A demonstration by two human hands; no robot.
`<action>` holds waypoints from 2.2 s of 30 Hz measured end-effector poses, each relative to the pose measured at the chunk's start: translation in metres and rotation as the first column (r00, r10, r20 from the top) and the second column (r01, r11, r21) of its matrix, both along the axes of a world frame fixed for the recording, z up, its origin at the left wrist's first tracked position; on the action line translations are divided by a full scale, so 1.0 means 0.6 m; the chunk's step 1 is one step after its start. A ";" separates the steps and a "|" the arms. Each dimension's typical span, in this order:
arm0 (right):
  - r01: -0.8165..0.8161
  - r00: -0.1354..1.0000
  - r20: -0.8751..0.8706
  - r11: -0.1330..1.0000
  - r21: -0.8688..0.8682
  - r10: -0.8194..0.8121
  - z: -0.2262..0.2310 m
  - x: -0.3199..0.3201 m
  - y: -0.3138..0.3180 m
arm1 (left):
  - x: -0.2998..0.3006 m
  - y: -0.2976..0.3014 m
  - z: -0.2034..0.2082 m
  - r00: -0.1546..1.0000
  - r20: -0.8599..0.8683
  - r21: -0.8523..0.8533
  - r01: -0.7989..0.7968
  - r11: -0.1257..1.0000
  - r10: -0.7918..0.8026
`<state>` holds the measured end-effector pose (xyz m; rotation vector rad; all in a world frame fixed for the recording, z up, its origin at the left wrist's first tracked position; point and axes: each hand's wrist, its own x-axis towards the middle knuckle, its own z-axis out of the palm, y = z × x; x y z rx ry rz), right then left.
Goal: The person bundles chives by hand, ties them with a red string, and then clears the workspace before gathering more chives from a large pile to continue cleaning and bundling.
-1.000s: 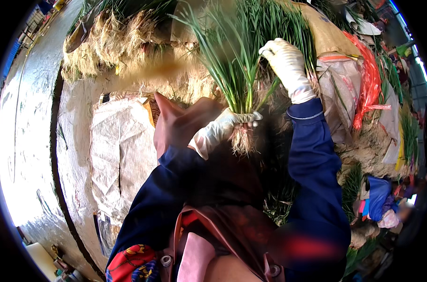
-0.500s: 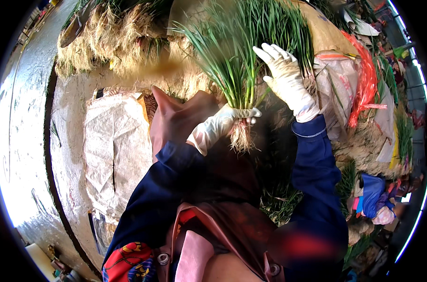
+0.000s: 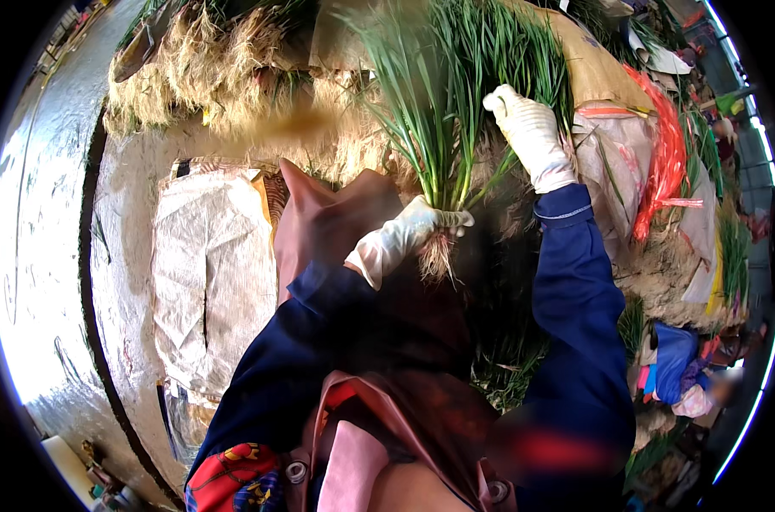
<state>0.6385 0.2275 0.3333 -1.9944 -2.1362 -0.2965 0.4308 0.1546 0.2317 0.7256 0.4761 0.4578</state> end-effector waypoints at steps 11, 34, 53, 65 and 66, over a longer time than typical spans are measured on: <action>-0.370 0.920 -0.194 0.919 -0.139 0.341 0.032 -0.065 -0.021 | -0.009 0.004 0.005 1.000 0.023 -0.070 0.011 0.997 -0.010; 0.131 -0.085 -0.996 0.991 -0.027 -0.016 0.064 0.182 -0.175 | -0.076 0.057 0.100 0.864 0.498 -0.189 0.019 0.982 0.079; 0.564 0.808 0.111 0.814 0.138 -0.579 -0.029 0.175 -0.115 | 0.026 0.098 0.044 0.992 0.115 -0.141 -0.044 0.989 0.061; 0.279 0.182 -0.983 0.960 0.039 -0.013 -0.067 -0.055 -0.229 | 0.095 0.066 -0.005 0.985 0.023 -0.301 -0.157 0.941 0.172; 0.357 0.092 -0.995 0.934 -0.004 -0.039 -0.090 -0.026 -0.223 | 0.093 0.068 -0.013 0.989 0.017 -0.302 -0.132 0.944 0.144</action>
